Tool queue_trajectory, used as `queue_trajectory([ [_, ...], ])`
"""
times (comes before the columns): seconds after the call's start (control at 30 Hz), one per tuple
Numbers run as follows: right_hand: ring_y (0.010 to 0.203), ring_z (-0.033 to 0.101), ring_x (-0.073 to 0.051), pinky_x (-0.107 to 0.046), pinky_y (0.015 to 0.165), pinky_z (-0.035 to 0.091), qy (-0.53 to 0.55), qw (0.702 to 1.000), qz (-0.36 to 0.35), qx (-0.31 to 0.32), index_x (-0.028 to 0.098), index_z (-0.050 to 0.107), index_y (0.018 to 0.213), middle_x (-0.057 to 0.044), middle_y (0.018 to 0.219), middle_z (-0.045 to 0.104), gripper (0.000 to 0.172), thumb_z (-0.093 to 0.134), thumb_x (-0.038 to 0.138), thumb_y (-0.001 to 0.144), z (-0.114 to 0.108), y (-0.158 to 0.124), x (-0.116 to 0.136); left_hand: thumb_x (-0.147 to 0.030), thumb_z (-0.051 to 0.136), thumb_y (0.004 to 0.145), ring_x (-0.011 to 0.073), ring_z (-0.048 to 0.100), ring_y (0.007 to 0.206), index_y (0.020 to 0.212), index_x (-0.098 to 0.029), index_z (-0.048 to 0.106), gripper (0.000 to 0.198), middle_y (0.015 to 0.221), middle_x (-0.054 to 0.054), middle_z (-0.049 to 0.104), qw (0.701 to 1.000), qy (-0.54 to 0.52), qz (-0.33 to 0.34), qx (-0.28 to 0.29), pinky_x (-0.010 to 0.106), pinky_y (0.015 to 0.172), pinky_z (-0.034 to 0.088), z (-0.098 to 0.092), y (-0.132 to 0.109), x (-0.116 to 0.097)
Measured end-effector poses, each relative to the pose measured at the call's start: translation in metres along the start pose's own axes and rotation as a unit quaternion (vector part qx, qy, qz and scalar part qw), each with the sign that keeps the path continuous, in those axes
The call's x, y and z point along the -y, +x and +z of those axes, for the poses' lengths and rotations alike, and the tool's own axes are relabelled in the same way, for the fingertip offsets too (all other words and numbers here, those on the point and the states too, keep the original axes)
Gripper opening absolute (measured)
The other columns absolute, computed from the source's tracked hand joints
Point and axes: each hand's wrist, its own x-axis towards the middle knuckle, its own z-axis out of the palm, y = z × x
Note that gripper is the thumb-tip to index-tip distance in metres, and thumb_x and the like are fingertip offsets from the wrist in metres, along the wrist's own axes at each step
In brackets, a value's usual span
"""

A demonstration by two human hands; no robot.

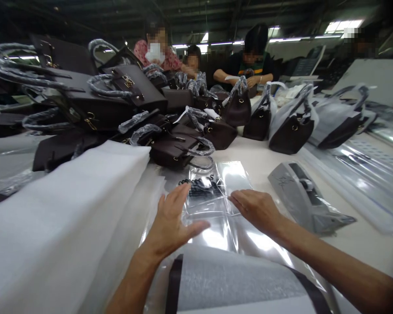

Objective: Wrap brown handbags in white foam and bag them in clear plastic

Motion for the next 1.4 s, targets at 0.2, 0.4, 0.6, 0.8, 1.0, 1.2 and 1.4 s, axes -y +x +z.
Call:
queue_trajectory([
  [0.2, 0.052, 0.047, -0.011, -0.024, 0.047, 0.025, 0.002, 0.999, -0.033, -0.029, 0.016, 0.059, 0.070, -0.003, 0.060, 0.057, 0.034, 0.037, 0.027, 0.094, -0.015, -0.005, 0.012, -0.014, 0.042, 0.082, 0.0285, 0.056, 0.100, 0.108, -0.021, 0.060, 0.033, 0.108, 0.010, 0.064, 0.971, 0.227, -0.052, -0.055, 0.050, 0.097, 0.030, 0.000, -0.001, 0.003],
  [0.4, 0.056, 0.052, -0.012, -0.024, 0.053, 0.032, 0.074, 0.996, -0.040, -0.034, 0.016, 0.060, 0.071, -0.002, 0.062, 0.058, 0.029, 0.044, 0.030, 0.091, -0.009, -0.022, -0.008, -0.035, 0.038, 0.088, 0.0208, 0.060, 0.082, 0.091, -0.021, 0.067, 0.032, 0.091, 0.006, 0.068, 0.987, 0.151, -0.052, 0.016, 0.033, 0.078, 0.043, -0.025, -0.031, 0.046],
  [0.6, 0.050, 0.049, -0.009, -0.022, 0.050, 0.029, 0.147, 0.985, -0.042, 0.081, 0.015, 0.055, 0.062, 0.002, 0.055, 0.055, 0.029, 0.056, 0.033, 0.084, -0.013, -0.009, -0.011, -0.041, 0.047, 0.085, 0.0178, 0.059, 0.089, 0.103, -0.024, 0.064, 0.030, 0.097, 0.004, 0.066, 0.994, -0.012, 0.022, 0.109, 0.029, 0.082, 0.042, -0.023, -0.025, 0.023],
  [0.8, 0.061, 0.051, -0.010, -0.023, 0.059, 0.036, 0.250, 0.949, -0.100, 0.166, 0.016, 0.057, 0.076, -0.001, 0.068, 0.057, 0.034, 0.034, 0.034, 0.095, -0.021, -0.009, -0.017, -0.038, 0.041, 0.088, 0.0121, 0.052, 0.064, 0.070, -0.017, 0.058, 0.032, 0.066, -0.001, 0.057, 0.995, -0.014, -0.003, 0.103, 0.023, 0.062, 0.039, -0.026, -0.013, 0.012],
  [1.0, 0.056, 0.047, -0.008, -0.020, 0.054, 0.035, 0.355, 0.919, -0.006, 0.170, 0.015, 0.057, 0.068, 0.001, 0.063, 0.054, 0.028, 0.057, 0.038, 0.082, -0.017, -0.008, -0.009, -0.051, 0.059, 0.074, 0.0200, 0.053, 0.094, 0.107, -0.020, 0.057, 0.046, 0.101, 0.005, 0.059, 0.993, -0.018, 0.073, 0.087, 0.032, 0.083, 0.039, -0.012, 0.000, -0.025],
  [1.2, 0.051, 0.036, -0.006, -0.019, 0.048, 0.026, 0.368, 0.917, -0.001, 0.154, 0.014, 0.050, 0.061, 0.005, 0.056, 0.042, 0.036, 0.065, 0.043, 0.074, -0.014, -0.004, -0.010, -0.031, 0.044, 0.087, 0.0170, 0.054, 0.074, 0.077, -0.016, 0.066, 0.029, 0.076, 0.004, 0.061, 0.981, 0.023, 0.086, 0.174, 0.031, 0.073, 0.038, 0.004, 0.014, -0.037],
  [1.4, 0.053, 0.039, -0.007, -0.021, 0.053, 0.029, 0.350, 0.918, -0.041, 0.179, 0.015, 0.050, 0.064, 0.003, 0.057, 0.044, 0.035, 0.043, 0.037, 0.090, -0.016, -0.010, -0.009, -0.032, 0.032, 0.090, 0.0118, 0.056, 0.070, 0.082, -0.017, 0.067, 0.038, 0.075, 0.000, 0.064, 0.957, -0.114, 0.056, 0.259, 0.021, 0.063, 0.040, 0.006, 0.010, -0.018],
])
